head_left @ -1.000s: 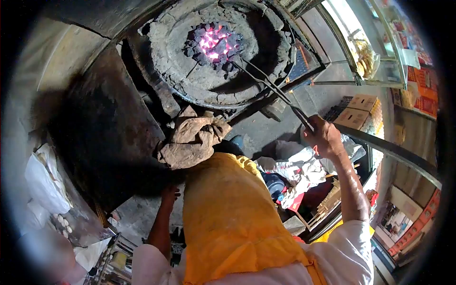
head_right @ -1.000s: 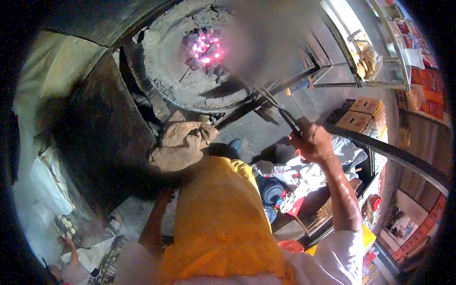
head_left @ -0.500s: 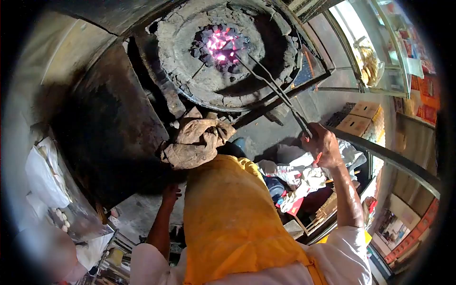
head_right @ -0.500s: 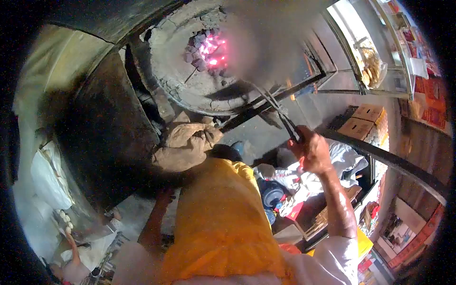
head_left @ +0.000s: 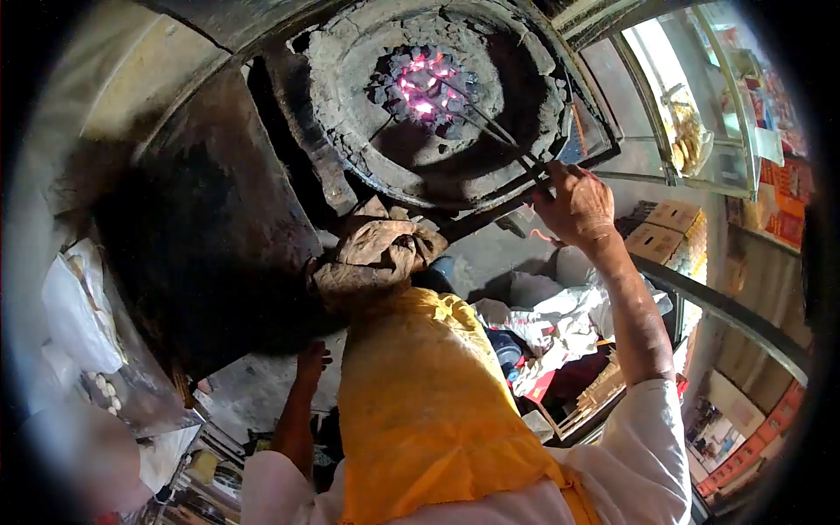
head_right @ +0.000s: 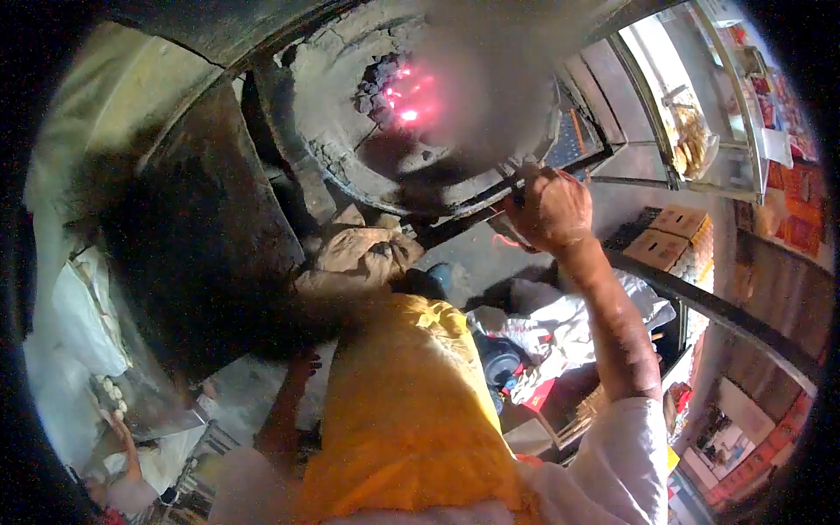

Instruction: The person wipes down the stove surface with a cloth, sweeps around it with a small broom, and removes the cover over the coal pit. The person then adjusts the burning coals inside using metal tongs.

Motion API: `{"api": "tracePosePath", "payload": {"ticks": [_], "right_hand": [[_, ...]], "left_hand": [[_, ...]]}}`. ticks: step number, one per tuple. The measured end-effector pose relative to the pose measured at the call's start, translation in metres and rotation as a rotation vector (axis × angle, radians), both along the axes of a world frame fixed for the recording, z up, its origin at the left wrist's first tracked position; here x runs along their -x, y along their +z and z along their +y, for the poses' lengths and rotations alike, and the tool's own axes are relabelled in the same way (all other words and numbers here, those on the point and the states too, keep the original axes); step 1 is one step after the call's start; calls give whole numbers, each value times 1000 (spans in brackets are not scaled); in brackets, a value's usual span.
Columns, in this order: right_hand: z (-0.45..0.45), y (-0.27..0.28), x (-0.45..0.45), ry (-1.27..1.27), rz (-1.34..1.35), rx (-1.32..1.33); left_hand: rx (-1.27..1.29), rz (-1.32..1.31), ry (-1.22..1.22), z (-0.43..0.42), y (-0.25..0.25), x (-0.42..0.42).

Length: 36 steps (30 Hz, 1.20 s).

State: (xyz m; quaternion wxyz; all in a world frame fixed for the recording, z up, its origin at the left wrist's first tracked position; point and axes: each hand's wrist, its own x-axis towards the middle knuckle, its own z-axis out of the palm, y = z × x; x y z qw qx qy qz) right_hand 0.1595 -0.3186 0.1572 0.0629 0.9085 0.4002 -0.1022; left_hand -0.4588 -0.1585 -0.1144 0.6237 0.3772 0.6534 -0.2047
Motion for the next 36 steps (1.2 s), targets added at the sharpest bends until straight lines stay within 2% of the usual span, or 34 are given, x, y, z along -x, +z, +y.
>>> {"api": "tracePosePath", "payload": {"ticks": [1,4,5,8,11,13,14,16,20,22,26,27,31,34,36], "right_hand": [[5,15,3,-77,85,29],[-13,28,7,-70,74,-22],[-11,41,14,-125,148,-7],[-7,42,34,-178,177,-32],[-2,11,40,-41,123,-149],[-5,-21,36,56,57,-165],[-7,-26,33,52,59,-165],[-14,-31,26,23,85,-98],[-32,-19,40,48,38,-107],[-46,6,54,-82,189,-73],[-77,49,66,-133,207,-68],[-82,58,65,-93,171,-56],[-97,53,49,-146,212,47],[-92,34,43,-258,369,39],[-95,29,43,-228,367,-13]], "left_hand": [[6,6,23,0,-1,1],[-65,-12,-37,-1,8,-6],[-64,-13,-36,0,7,-5],[-63,-18,-41,2,1,-6],[-44,-43,-33,7,-9,7],[96,-202,179,13,-31,28],[96,-199,175,13,-35,31],[6,-9,5,13,-29,20],[-21,-24,-21,11,-16,17],[30,-31,46,14,12,-3],[63,-74,89,5,-2,7],[34,-35,29,3,0,-2],[24,7,-67,0,-16,-11],[34,-58,-95,7,-29,-7],[32,-50,-133,11,-29,-7]]}}
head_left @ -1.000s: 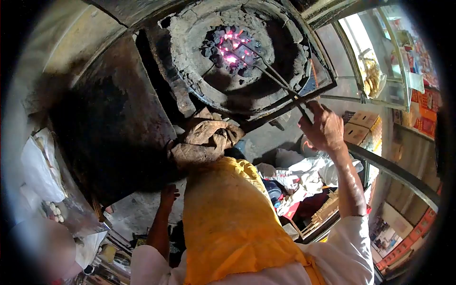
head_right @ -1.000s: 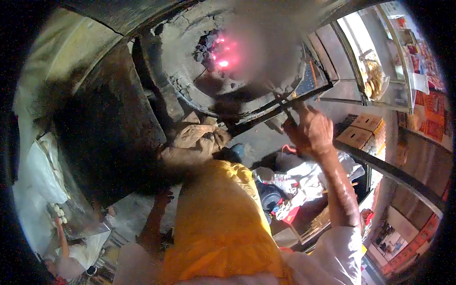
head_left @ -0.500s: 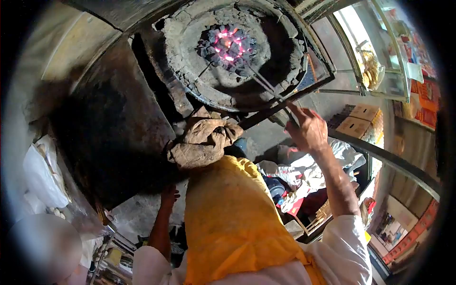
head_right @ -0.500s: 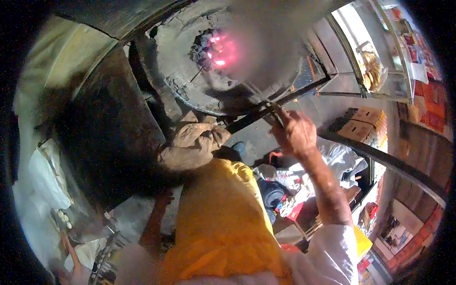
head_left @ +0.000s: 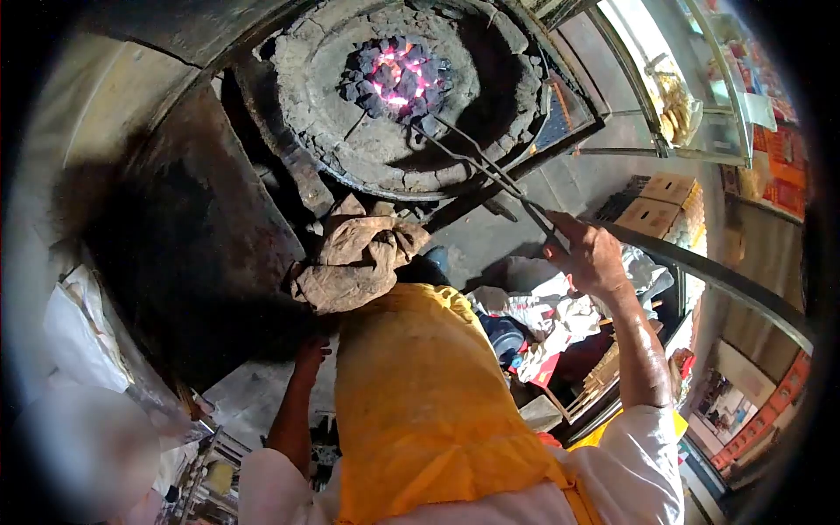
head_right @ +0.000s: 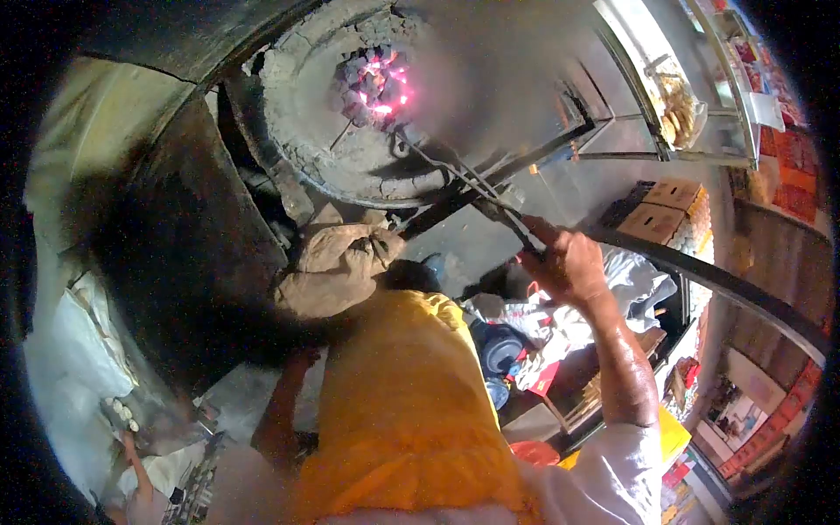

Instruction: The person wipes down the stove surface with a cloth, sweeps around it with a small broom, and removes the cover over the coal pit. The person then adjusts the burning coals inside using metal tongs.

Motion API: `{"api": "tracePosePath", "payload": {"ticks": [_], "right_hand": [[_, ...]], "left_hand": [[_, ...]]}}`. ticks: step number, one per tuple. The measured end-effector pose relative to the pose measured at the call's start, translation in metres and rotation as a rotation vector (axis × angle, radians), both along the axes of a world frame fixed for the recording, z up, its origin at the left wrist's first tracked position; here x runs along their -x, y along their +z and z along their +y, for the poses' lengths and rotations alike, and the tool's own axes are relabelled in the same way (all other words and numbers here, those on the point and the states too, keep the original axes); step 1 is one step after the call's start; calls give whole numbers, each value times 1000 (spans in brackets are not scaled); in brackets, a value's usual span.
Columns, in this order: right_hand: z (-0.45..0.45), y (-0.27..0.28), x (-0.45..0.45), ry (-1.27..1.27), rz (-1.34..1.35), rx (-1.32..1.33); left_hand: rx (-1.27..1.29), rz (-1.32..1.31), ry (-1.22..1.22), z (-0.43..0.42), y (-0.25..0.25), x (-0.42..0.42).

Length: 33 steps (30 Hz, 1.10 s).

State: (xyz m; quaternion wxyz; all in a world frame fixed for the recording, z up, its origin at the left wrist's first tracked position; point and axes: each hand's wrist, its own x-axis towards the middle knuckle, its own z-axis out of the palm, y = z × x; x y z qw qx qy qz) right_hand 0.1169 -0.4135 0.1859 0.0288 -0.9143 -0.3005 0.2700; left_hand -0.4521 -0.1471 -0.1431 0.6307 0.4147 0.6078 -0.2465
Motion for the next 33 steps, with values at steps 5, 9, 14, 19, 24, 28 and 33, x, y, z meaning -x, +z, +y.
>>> {"api": "tracePosePath", "payload": {"ticks": [5,9,14,19,24,28,33], "right_hand": [[-20,10,9,-209,138,-146],[-21,-20,1,-627,401,-389],[6,-41,-10,-442,319,-314],[-10,-30,0,-464,321,-370],[1,-23,17,-448,316,-407],[30,-30,34,-127,94,-127],[78,-54,50,-8,-20,-55]], "left_hand": [[-17,173,-79,4,9,-14],[-21,118,-26,-1,24,-29],[-20,69,103,1,2,1],[-49,78,8,0,23,-12],[16,123,56,0,0,-4],[61,-31,122,3,-1,8],[16,-43,121,4,24,-1]]}}
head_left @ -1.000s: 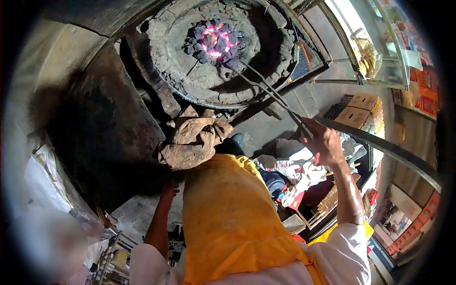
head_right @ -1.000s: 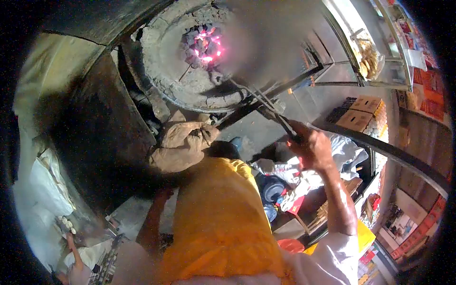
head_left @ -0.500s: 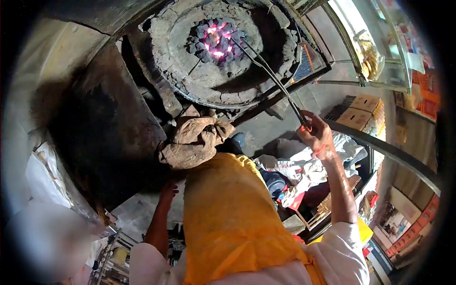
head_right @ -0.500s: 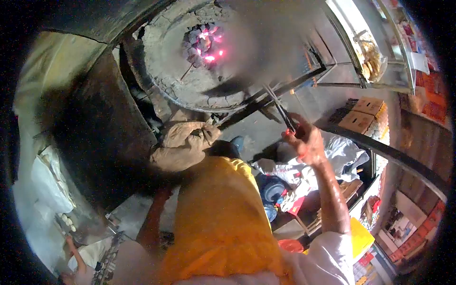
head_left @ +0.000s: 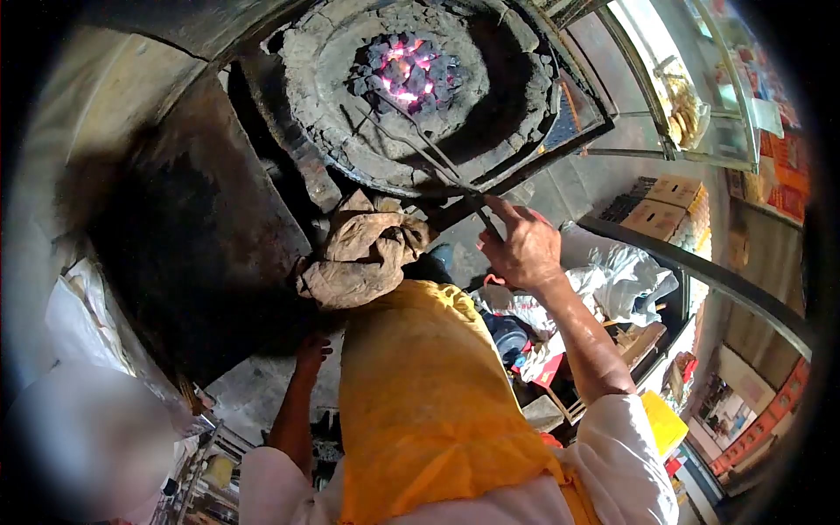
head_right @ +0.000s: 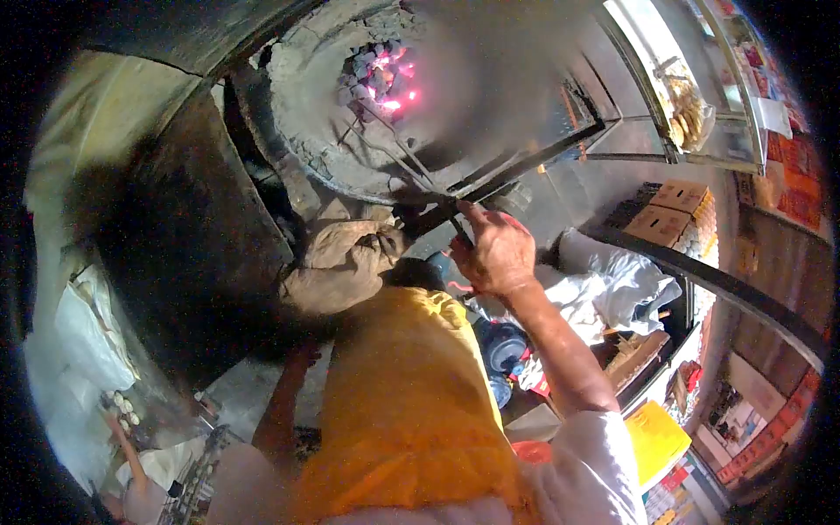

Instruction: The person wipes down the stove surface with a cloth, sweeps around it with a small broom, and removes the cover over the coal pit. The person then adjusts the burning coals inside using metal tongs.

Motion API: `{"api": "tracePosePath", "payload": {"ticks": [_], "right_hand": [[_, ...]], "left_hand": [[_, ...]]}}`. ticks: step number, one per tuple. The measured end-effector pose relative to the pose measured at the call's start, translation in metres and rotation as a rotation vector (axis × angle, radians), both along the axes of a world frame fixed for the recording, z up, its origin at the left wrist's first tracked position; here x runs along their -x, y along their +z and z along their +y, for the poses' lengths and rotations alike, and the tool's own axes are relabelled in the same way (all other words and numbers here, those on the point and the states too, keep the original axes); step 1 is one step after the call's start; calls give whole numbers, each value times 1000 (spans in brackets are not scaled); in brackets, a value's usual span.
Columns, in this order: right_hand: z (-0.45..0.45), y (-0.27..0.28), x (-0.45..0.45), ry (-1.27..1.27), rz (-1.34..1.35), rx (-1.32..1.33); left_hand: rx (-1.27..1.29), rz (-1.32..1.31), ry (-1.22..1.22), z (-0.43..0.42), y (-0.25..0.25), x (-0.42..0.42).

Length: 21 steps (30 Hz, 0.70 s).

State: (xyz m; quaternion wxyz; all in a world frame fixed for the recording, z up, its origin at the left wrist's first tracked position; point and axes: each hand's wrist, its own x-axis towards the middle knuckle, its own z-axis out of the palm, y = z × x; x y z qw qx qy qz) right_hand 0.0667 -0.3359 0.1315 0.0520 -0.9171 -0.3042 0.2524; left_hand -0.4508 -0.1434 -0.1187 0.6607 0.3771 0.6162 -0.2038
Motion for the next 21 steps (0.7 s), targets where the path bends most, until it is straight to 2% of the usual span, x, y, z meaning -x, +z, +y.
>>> {"api": "tracePosePath", "payload": {"ticks": [4,7,11,13,14,16,17,20,21], "right_hand": [[-2,-10,9,90,-155,-85],[-9,-20,3,175,-275,-126],[-17,-35,-14,388,-522,110],[-34,-25,-21,395,-516,111],[-45,-21,-24,375,-506,25],[-58,-7,-25,333,-451,73],[-62,-4,-25,310,-441,71],[-54,0,-19,222,-417,48],[-52,1,-19,222,-415,43]], "left_hand": [[-85,103,-68,-5,9,-8],[-12,114,-47,-5,7,-13],[-31,109,-62,-4,14,-25],[-63,144,-106,-5,-1,-19],[-63,146,-102,-3,-9,-11],[75,-43,47,1,-35,20],[80,-46,46,1,-45,26],[193,23,80,1,-52,20],[150,-4,81,0,-33,11]]}}
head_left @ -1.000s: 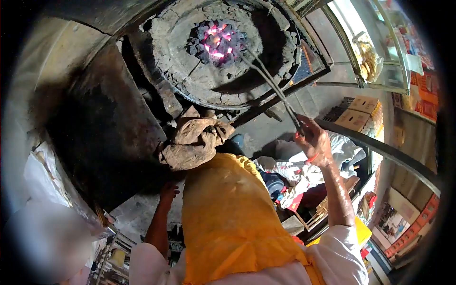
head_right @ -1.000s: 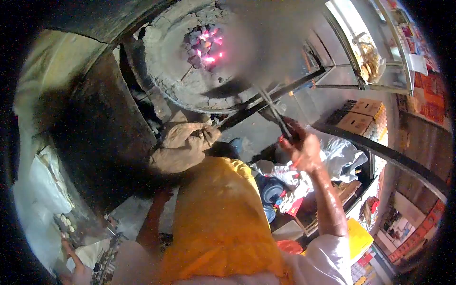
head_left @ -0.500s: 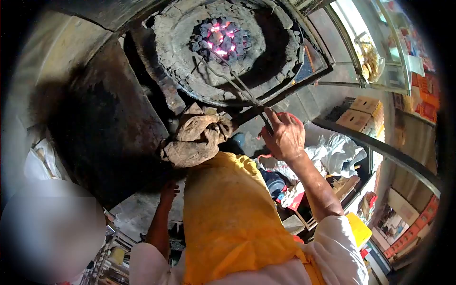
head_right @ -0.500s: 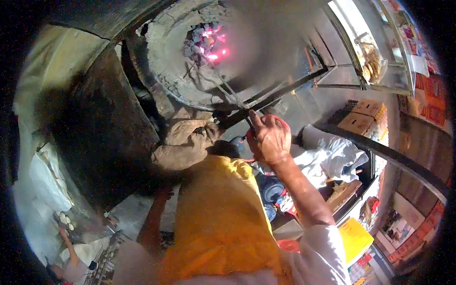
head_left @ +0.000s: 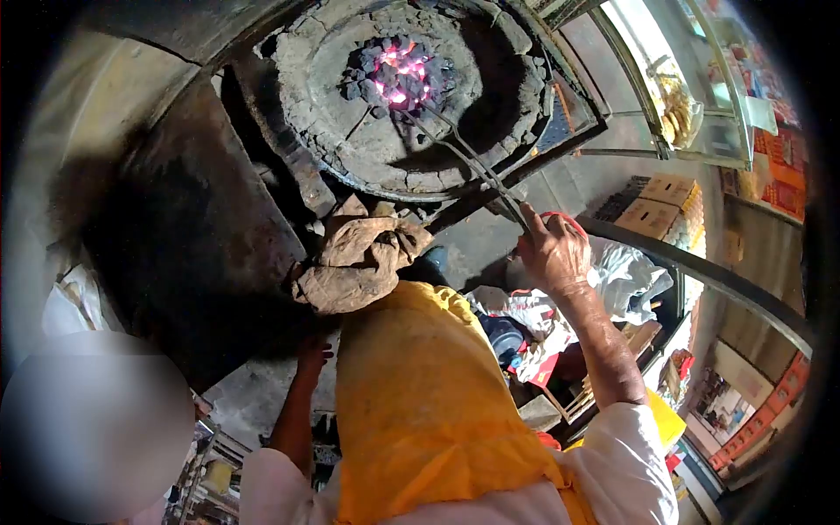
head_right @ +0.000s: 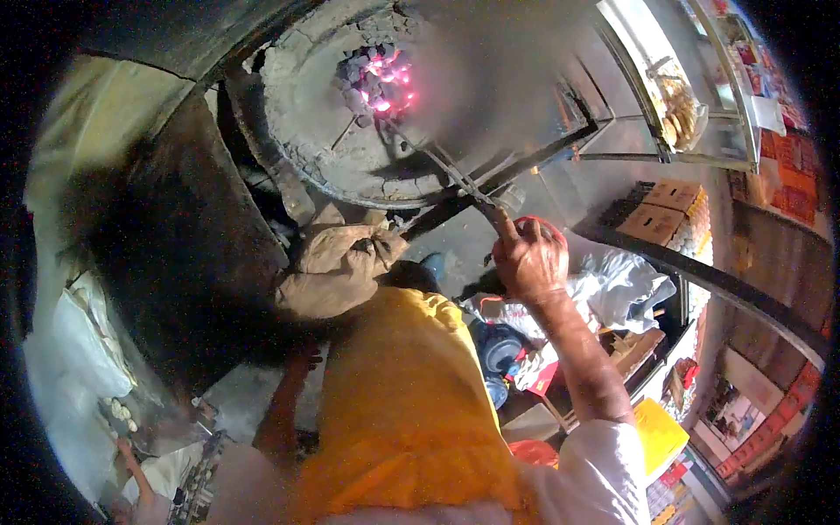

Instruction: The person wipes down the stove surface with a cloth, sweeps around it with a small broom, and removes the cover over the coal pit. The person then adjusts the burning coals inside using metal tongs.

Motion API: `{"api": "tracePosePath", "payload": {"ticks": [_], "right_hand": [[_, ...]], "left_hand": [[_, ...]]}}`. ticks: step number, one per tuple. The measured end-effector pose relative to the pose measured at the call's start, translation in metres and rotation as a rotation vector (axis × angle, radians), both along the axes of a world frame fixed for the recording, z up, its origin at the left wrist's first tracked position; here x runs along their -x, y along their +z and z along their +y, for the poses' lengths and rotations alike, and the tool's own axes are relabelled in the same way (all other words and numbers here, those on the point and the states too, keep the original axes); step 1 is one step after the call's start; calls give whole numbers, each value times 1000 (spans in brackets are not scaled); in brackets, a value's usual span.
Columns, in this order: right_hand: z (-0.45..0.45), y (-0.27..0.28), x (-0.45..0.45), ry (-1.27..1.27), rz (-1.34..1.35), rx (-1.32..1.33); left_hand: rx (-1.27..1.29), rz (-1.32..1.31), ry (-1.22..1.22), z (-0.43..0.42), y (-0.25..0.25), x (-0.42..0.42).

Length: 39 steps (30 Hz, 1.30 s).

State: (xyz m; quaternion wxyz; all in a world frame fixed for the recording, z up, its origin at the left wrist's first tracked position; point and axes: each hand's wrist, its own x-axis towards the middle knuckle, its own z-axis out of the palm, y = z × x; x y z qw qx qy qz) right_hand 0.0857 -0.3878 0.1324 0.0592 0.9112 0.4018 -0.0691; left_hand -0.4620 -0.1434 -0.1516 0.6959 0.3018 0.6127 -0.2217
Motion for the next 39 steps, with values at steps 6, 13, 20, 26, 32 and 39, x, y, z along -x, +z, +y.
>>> {"api": "tracePosePath", "payload": {"ticks": [6,13,20,26,32,39], "right_hand": [[-9,18,8,-105,121,-77],[-24,30,11,-82,191,-76],[-5,-2,8,-161,236,-111],[5,0,18,-250,227,-159],[47,-3,17,-106,170,-241],[106,-43,6,-59,212,-85]], "left_hand": [[-170,67,-99,-4,15,-16],[-203,142,-205,-2,43,-36],[-204,50,-241,3,34,-27],[126,-247,111,18,-16,24],[-165,128,-153,5,39,-42],[-239,121,-223,11,30,-32]]}}
